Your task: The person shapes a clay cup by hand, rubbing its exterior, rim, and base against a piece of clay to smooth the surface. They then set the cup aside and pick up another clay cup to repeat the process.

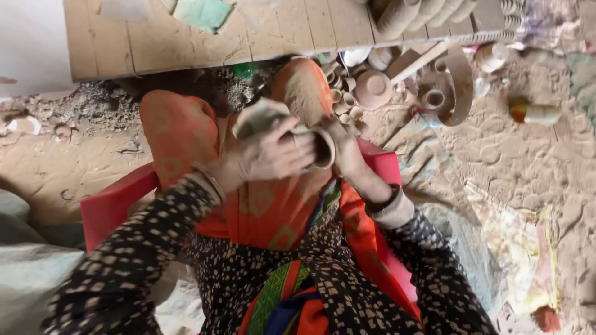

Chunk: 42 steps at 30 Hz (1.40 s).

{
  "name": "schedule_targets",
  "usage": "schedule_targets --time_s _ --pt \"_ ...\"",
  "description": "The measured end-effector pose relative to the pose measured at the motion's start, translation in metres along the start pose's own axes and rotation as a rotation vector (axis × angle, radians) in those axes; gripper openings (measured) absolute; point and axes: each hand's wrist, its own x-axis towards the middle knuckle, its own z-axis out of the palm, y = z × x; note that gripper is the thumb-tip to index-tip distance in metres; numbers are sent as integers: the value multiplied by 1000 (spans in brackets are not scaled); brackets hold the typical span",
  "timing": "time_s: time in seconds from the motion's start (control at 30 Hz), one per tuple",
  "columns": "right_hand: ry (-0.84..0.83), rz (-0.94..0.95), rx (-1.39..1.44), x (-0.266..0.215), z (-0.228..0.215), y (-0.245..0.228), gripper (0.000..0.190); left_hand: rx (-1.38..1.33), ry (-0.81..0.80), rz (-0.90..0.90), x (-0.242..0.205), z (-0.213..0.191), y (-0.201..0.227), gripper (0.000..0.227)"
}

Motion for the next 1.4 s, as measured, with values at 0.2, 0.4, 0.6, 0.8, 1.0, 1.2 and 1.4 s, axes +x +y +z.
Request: schedule_targets --time_s 0.2,0.4,0.6,0.8,1.0,1.2,1.4 --pt "70 30 253 12 6 -20 45 -11 84 -355 19 -7 44 26" --pt "71 -661 -190 9 -5 -51 45 -1585 430 -1641 70 -7 108 20" --pt "90 -646 -357 11 -4 -19 46 -224 461 -696 69 -18 85 21" --pt "76 -344 -218 5 17 -57 46 -807 475 -1122 79 -37 86 20" --pt "-12 -530 -208 0 6 -38 47 -261 309 -417 21 0 71 21" --pt "59 -393 -262 15 12 -39 45 36 -92 62 8 -27 -15 36" --pt "131 -402 -235 -2 14 -39 43 -449 249 -791 25 25 110 30"
